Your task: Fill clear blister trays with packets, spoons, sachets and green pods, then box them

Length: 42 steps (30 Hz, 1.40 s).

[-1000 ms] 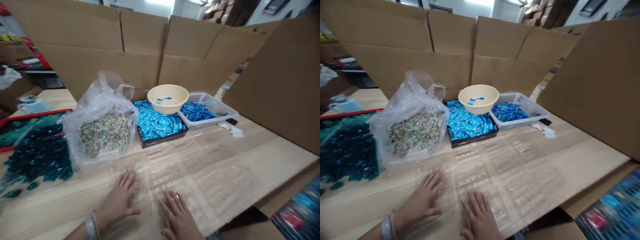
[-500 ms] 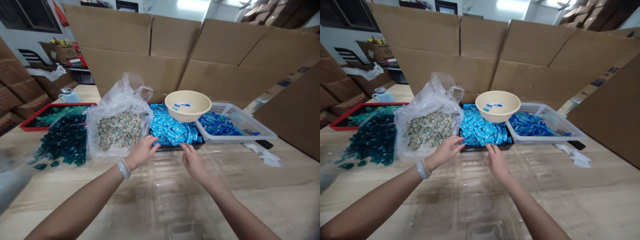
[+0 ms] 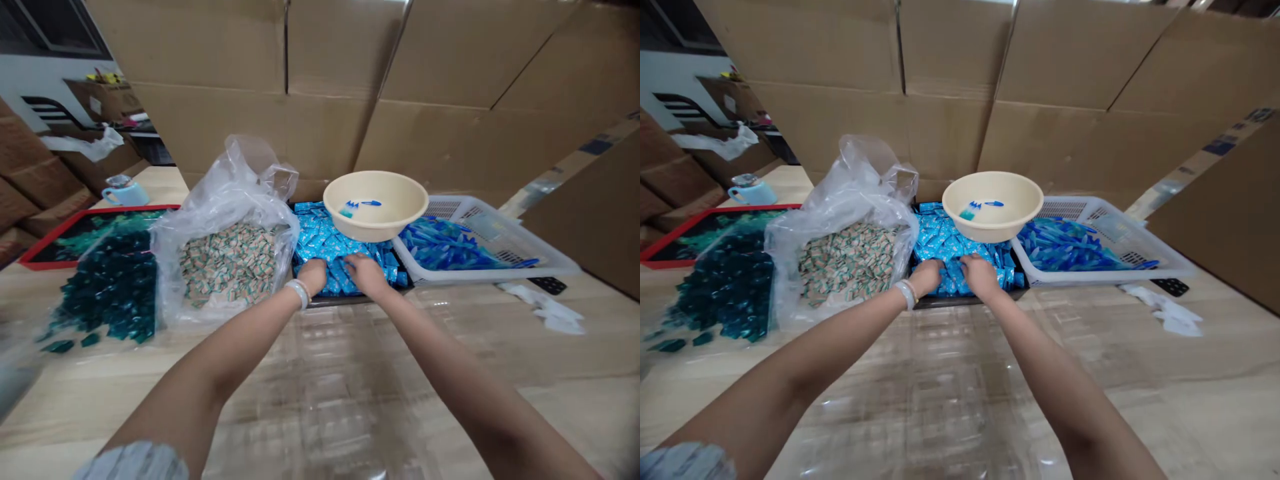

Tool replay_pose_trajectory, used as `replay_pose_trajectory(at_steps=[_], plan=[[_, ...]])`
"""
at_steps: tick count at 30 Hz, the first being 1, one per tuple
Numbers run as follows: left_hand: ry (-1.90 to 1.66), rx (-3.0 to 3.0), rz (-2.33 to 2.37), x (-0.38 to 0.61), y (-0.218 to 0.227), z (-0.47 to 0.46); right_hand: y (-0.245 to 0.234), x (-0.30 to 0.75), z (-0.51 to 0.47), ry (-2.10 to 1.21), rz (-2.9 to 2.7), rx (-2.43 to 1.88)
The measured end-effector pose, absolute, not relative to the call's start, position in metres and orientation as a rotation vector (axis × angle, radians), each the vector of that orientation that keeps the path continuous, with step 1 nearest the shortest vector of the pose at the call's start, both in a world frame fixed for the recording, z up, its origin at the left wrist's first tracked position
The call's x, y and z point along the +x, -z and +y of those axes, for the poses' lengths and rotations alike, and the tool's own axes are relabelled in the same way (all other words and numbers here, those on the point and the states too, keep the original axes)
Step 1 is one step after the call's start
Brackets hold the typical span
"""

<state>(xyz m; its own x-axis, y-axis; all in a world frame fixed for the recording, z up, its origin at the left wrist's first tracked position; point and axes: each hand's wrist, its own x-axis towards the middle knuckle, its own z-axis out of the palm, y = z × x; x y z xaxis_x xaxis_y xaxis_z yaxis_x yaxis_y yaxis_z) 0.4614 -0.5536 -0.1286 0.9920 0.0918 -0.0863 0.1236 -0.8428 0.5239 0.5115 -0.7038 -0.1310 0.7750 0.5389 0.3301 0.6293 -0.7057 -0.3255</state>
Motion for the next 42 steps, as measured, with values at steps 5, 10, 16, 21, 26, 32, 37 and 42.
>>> replay_pose_trajectory(at_steps=[5,10,16,21,26,32,37,42], plan=[[-0.096,2.381,0.203,0.455,0.11,-0.518,0.097,0.471,-0.745,0.207,-1.002,-2.42],[-0.007,1.907,0.214,0.382,0.092,-0.49,0.114,0.407,-0.746,-0.027,-1.474,-2.533],[0.127,1.884,0.393,0.296,0.109,-0.45,0.143,0.396,-0.711,0.175,-1.861,-2.66],[0.096,1.75,0.514,0.26,0.122,-0.427,0.132,0.371,-0.667,0.074,-1.715,-2.545],[-0.001,1.27,0.742,0.233,0.128,-0.426,0.14,0.362,-0.584,-0.359,-1.64,-2.294],[-0.512,1.024,0.787,0.226,0.135,-0.464,0.139,0.302,-0.562,-0.646,-0.957,-1.877],[-0.567,1.431,0.715,0.204,0.137,-0.482,0.138,0.263,-0.634,-0.883,-0.322,-1.634],[-0.162,2.225,0.199,0.166,0.15,-0.459,0.147,0.287,-0.751,-0.295,0.075,-1.973]])
